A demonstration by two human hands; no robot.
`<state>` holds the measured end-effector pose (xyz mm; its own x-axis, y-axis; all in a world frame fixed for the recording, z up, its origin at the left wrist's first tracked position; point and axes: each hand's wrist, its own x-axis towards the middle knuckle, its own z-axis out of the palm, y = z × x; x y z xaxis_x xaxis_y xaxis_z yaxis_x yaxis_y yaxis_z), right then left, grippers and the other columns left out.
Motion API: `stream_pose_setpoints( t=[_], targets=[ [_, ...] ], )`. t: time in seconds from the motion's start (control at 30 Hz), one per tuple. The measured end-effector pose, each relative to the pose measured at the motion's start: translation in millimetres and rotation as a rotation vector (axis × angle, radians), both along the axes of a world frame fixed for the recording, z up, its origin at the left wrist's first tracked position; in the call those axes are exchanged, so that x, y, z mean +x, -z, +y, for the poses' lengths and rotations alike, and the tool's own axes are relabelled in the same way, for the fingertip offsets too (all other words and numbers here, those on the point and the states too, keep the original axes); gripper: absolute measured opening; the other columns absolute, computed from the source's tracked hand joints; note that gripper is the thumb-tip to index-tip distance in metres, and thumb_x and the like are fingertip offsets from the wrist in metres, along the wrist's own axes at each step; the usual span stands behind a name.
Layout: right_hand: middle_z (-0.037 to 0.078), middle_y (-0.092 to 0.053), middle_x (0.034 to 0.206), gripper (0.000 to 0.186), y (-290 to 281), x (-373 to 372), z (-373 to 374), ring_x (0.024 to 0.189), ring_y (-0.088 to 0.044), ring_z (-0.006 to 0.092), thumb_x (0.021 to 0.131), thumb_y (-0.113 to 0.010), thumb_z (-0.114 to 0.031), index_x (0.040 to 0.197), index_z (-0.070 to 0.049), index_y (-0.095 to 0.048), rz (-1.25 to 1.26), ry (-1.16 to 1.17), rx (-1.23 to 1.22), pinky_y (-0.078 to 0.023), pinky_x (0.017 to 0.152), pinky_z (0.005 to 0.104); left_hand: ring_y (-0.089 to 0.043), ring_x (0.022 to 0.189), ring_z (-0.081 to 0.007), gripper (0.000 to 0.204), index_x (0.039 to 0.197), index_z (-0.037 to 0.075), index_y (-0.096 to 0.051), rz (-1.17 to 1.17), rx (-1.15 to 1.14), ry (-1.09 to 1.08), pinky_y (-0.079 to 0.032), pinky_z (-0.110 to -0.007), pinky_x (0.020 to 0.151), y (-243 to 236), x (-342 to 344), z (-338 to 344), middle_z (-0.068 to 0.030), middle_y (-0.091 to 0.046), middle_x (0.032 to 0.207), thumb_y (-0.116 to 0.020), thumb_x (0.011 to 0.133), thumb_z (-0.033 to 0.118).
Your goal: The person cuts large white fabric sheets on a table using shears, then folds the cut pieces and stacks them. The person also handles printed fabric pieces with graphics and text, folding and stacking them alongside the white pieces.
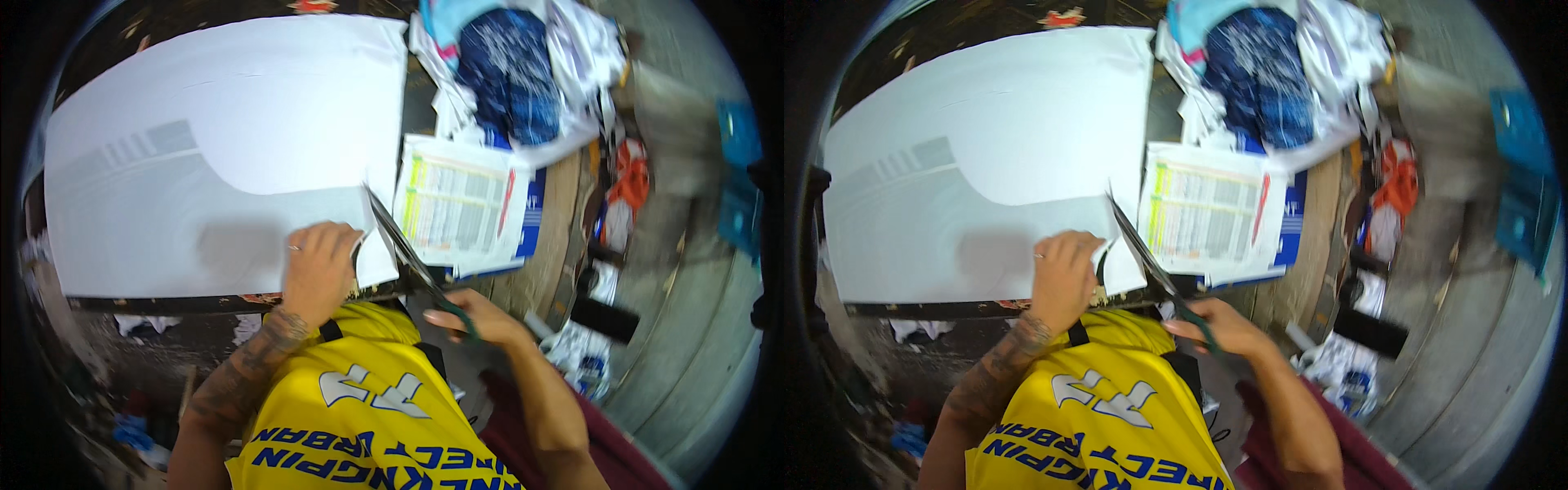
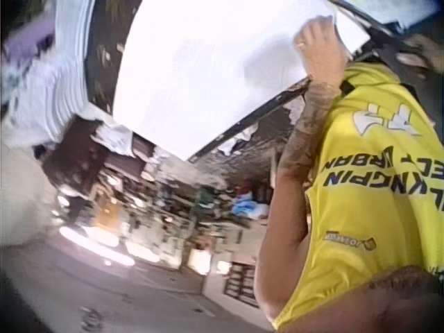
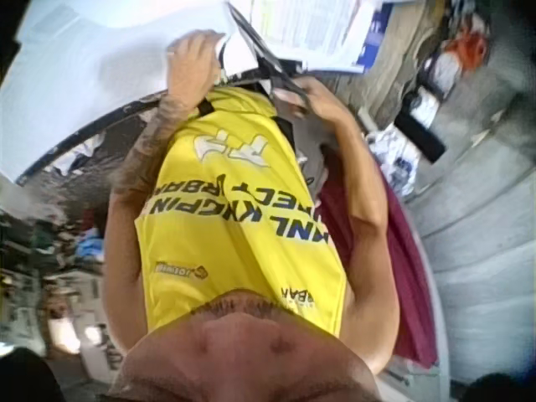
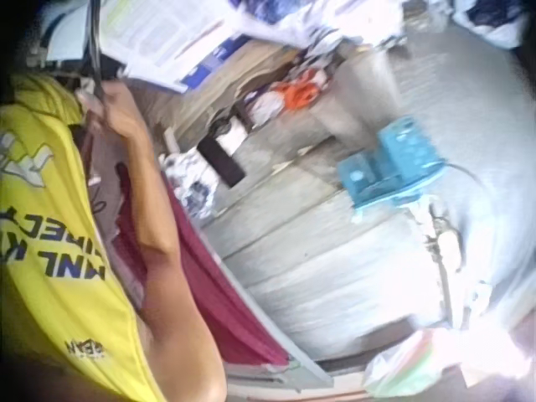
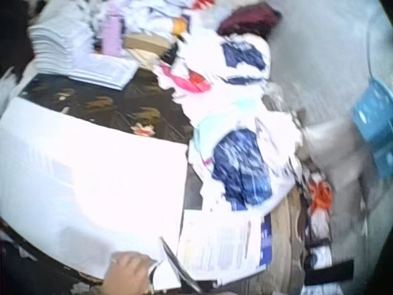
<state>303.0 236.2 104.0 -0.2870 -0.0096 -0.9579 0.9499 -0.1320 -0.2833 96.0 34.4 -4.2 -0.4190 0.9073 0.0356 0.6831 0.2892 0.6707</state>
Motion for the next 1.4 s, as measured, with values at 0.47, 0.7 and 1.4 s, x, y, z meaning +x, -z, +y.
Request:
stream_pose_setpoints(
  t=[0.47, 0.7, 1.4],
  targets=[
    [0.02, -0.062, 0.107, 0.066, 47.6, -158.5, 179.4, 0.102, -0.065, 0.041, 0.088, -0.082, -0.065, 0.108, -0.005, -0.064, 0.408, -1.25, 0.175, -0.051, 0.09, 0.0488, -0.053, 0.134, -0.0203, 0.051, 0.136, 0.01, -0.066, 0.217, -0.073, -0.239, -0.034, -0.049, 0.116, 27.9, 62.7, 6.7, -0.0043, -0.062, 0.139, -0.068, 0.089, 0.028],
    [0.019, -0.06, 0.099, 0.068, 50.6, -149.8, 177.5, 0.096, -0.064, 0.039, 0.083, -0.087, -0.064, 0.1, -0.004, -0.061, 0.454, -1.291, 0.209, -0.05, 0.087, 0.0486, -0.053, 0.134, -0.0185, 0.052, 0.134, 0.011, -0.069, 0.286, -0.099, -0.236, -0.039, -0.048, 0.113, 26.9, 62.6, 6.9, -0.0008, -0.063, 0.139, -0.068, 0.088, 0.035],
    [0.012, -0.053, 0.072, 0.064, 51.0, -169.1, 143.9, 0.077, -0.056, 0.0277, 0.087, -0.085, -0.062, 0.091, -0.004, -0.06, 0.417, -1.196, 0.168, -0.047, 0.075, 0.043, -0.052, 0.134, -0.0193, 0.051, 0.132, 0.01, -0.07, 0.259, -0.06, -0.247, -0.039, -0.046, 0.114, 26.9, 62.2, 5.4, -0.0009, -0.062, 0.139, -0.068, 0.086, 0.032]
  ],
)
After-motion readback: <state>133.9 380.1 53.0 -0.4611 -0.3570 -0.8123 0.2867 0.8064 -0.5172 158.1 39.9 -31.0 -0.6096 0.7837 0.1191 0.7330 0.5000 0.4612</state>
